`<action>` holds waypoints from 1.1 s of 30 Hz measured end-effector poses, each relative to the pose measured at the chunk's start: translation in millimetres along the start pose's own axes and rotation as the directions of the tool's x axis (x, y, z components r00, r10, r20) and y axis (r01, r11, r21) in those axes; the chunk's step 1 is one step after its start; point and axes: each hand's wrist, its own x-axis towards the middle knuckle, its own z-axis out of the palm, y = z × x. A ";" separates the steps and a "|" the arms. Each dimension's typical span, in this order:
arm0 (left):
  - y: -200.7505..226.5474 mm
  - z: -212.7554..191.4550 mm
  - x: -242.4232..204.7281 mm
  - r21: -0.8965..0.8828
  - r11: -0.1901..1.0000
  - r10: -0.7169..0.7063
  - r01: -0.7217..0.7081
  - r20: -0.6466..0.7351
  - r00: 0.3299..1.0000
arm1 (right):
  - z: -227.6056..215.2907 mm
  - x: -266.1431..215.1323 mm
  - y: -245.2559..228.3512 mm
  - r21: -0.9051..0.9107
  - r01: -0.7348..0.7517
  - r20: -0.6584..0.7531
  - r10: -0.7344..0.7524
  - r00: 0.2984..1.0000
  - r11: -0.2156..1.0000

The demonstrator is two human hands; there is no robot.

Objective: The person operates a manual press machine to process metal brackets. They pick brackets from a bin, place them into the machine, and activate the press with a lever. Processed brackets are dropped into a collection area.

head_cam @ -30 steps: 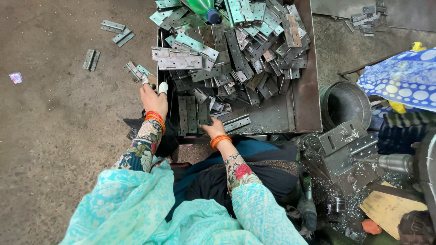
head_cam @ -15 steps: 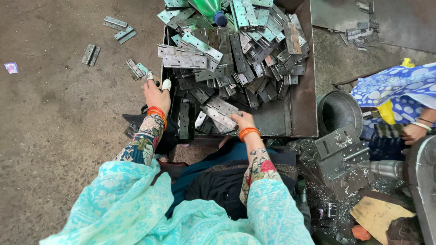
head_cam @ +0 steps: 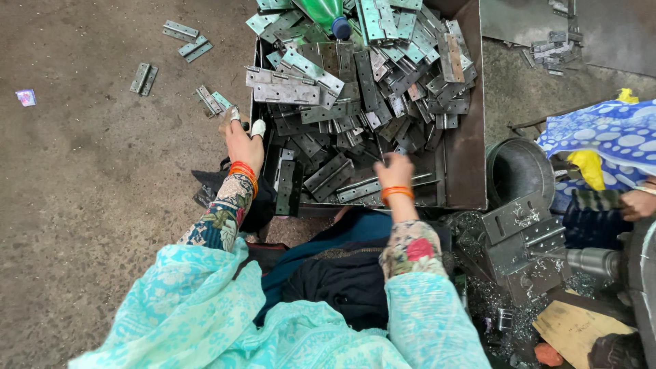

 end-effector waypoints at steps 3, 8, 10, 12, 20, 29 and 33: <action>1.5 -0.1 -0.6 -0.018 1.000 0.020 -0.020 -0.024 1.000 | 62.1 -39.6 -74.9 0.229 -0.197 0.517 0.052 0.854 0.953; -2.3 1.8 1.4 -0.017 0.999 0.028 -0.029 -0.029 0.999 | 109.4 -85.7 -106.5 0.096 -0.153 0.542 0.078 0.837 0.984; -3.8 3.8 3.2 -0.023 0.999 0.022 -0.022 -0.025 0.999 | 116.5 -79.2 -93.2 0.186 -0.065 0.481 -0.033 0.876 0.980; -7.0 5.2 2.2 -0.027 1.000 0.007 -0.008 -0.018 1.000 | 117.1 -72.7 -72.0 0.215 -0.032 0.472 -0.075 0.878 0.976; -11.8 8.8 3.8 -0.050 0.998 0.046 -0.047 -0.030 0.998 | -19.4 -3.5 56.6 -0.083 -0.326 0.224 0.336 0.915 0.942; -9.9 6.4 1.1 -0.072 0.997 0.035 -0.036 -0.018 0.999 | 44.4 -6.7 4.4 0.080 -0.112 0.279 0.085 0.957 0.991; -9.5 5.9 3.0 -0.102 0.993 0.053 -0.057 -0.044 0.998 | 94.3 -10.6 -10.5 0.223 0.001 0.253 -0.059 0.966 0.975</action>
